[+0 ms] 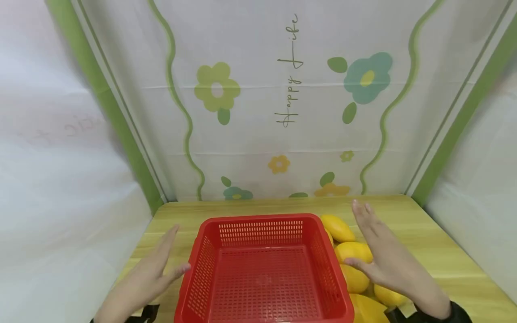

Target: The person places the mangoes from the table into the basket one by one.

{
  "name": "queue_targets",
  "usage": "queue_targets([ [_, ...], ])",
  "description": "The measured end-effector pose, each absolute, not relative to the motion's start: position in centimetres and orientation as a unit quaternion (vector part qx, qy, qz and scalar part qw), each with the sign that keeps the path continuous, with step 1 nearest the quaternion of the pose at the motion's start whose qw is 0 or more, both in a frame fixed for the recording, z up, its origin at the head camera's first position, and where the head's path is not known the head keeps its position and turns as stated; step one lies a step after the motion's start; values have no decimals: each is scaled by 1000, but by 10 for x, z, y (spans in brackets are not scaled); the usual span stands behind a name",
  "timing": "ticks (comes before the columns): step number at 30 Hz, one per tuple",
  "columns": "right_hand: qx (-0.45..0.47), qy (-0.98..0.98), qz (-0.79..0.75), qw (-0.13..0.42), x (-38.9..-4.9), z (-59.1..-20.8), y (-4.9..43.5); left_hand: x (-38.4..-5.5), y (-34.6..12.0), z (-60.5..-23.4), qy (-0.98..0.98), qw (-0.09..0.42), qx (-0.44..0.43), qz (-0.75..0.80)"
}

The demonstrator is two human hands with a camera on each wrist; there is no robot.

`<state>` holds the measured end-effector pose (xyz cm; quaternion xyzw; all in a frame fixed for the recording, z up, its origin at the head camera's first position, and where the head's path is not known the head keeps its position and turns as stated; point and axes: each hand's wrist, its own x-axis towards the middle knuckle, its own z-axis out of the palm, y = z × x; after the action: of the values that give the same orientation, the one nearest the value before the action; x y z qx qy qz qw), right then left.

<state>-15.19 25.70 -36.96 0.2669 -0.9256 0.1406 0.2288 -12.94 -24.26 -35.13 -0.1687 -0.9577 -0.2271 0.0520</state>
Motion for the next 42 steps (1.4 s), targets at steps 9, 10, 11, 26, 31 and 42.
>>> queue_targets([
  [9, 186, -949, 212, 143, -158, -386, 303, -168, -258, -372, -912, -107, -187, -350],
  [10, 174, -953, 210, 132, -158, -389, 308, -170, -257, -375, -910, -109, -185, -354],
  [11, 160, -958, 206, 120, -158, -391, 313, -171, -257, -377, -907, -111, -184, -362],
  [26, 27, -971, 209, -111, -160, -432, 356, -189, -260, -393, -840, -179, -245, -450],
  [31, -5, -936, 320, -149, -159, -444, 353, -191, -260, -394, -812, -218, -238, -487],
  [42, -69, -890, 410, -189, -160, -454, 355, -191, -261, -393, -815, -226, -228, -483],
])
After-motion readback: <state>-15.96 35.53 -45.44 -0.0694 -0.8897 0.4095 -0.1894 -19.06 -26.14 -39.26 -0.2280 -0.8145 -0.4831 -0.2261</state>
